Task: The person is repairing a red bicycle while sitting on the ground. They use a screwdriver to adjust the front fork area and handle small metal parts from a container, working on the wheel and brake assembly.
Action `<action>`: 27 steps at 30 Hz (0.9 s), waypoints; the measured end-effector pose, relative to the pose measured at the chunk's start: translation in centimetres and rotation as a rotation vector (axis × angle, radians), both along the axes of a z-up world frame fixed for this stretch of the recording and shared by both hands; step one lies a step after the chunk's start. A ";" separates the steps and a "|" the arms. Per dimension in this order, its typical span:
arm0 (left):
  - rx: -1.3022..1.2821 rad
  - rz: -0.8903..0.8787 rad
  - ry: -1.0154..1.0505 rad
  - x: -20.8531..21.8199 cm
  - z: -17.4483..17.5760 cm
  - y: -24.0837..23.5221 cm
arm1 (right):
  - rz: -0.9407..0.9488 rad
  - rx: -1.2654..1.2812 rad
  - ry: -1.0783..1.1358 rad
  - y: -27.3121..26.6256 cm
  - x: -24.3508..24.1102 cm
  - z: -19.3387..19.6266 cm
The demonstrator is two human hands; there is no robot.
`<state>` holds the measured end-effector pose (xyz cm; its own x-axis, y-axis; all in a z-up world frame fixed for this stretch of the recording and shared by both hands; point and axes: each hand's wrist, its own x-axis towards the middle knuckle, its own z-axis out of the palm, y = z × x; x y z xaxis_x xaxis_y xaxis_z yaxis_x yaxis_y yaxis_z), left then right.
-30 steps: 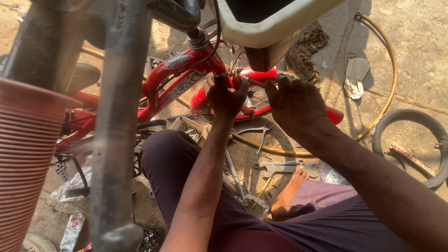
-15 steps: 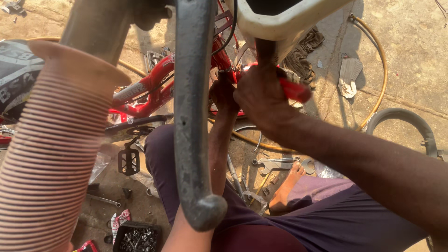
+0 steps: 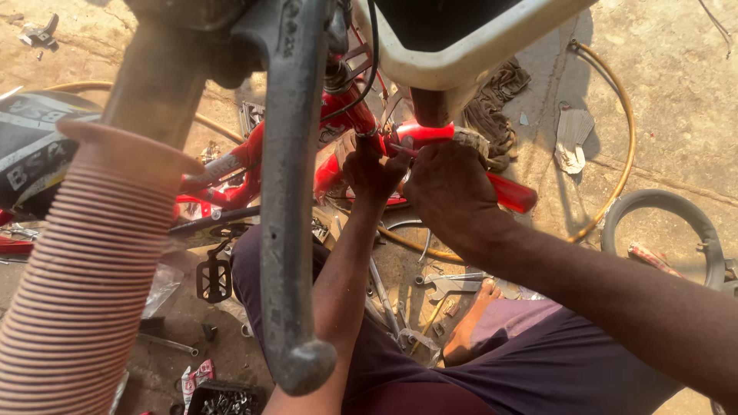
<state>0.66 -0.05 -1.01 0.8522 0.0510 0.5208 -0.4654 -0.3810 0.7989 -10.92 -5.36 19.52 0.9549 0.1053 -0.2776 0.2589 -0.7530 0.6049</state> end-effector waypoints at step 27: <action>0.186 0.037 0.211 2.1 -3.7 -1.1 | -0.005 0.026 0.025 -0.1 3.9 1.4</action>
<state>2.76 -1.12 -4.73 0.9420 0.0043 0.3355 -0.2794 -0.5435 0.7915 -6.98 -5.45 20.97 0.9483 0.1081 -0.2983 0.2696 -0.7700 0.5783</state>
